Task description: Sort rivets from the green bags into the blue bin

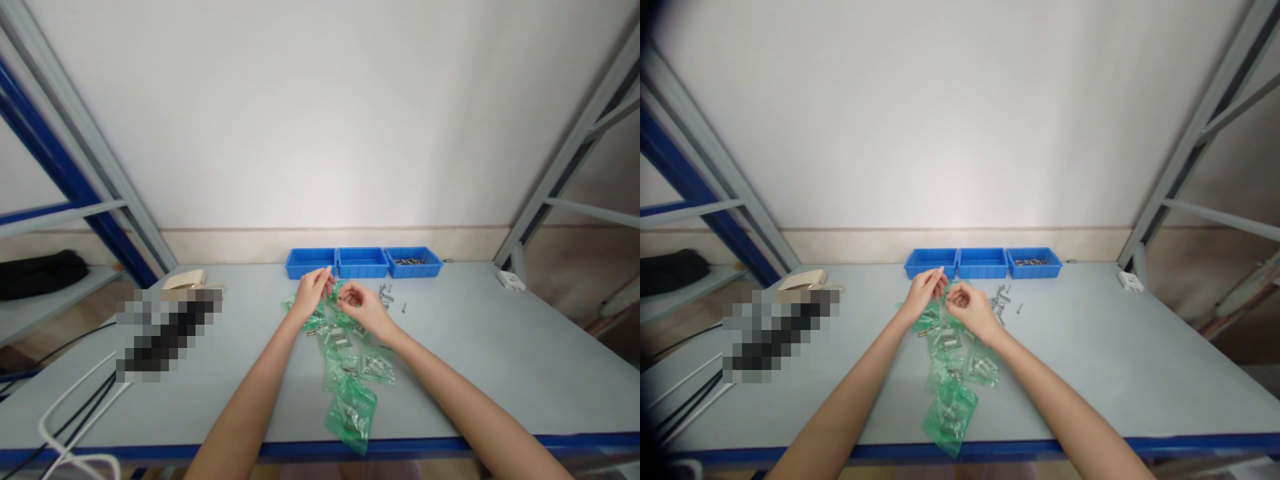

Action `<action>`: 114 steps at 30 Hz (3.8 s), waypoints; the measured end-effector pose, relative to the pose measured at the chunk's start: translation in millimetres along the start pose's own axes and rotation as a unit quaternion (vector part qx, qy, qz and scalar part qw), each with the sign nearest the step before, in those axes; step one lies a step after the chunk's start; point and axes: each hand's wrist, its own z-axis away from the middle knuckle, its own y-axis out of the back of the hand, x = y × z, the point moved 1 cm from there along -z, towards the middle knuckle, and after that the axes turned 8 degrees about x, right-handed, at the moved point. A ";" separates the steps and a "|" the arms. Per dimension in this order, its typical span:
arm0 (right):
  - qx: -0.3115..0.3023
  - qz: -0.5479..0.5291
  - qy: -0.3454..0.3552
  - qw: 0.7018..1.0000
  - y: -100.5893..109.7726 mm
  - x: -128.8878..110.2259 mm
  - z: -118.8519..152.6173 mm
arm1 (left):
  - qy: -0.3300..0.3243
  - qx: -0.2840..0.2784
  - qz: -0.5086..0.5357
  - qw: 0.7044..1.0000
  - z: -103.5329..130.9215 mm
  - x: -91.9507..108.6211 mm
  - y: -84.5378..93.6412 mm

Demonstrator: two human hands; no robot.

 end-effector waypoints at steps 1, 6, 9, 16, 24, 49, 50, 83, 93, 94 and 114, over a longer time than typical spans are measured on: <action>0.023 -0.044 -0.025 0.998 6.6 5.8 -6.7 | 0.010 -0.034 0.004 0.999 1.0 -1.1 -3.0; 0.059 -0.150 -0.093 0.983 24.4 27.1 -23.8 | 0.027 -0.137 0.016 0.990 7.0 -3.1 -16.6; 0.056 -0.142 -0.089 0.984 24.7 30.6 -23.9 | 0.021 -0.130 0.019 0.991 7.6 -1.1 -17.8; 0.063 0.128 0.005 0.990 29.2 24.8 -17.1 | 0.043 -0.114 0.045 0.992 5.0 1.6 -15.9; 0.060 0.183 0.020 0.981 28.9 26.8 -16.6 | 0.047 -0.104 0.056 0.992 6.0 3.8 -17.2; 0.105 0.113 -0.003 0.988 31.5 25.3 -18.4 | 0.039 -0.115 0.034 0.992 7.5 1.5 -18.3; 0.098 0.127 -0.002 0.987 31.7 24.2 -18.1 | 0.042 -0.119 0.033 0.991 8.2 3.0 -18.8; 0.203 0.539 0.018 0.817 116.4 23.3 -55.7 | 0.054 -0.014 0.042 0.998 -7.6 -14.1 4.0; -0.131 0.407 0.210 0.879 -31.5 2.7 3.8 | 0.054 0.006 0.036 0.998 -9.6 -19.5 8.8; -0.135 0.409 0.210 0.878 -31.3 4.7 4.5 | 0.055 0.005 0.036 0.998 -9.6 -19.4 8.9; -0.026 0.081 0.066 0.994 10.1 7.6 -15.0 | 0.062 -0.087 0.027 0.994 -1.8 -17.7 -4.3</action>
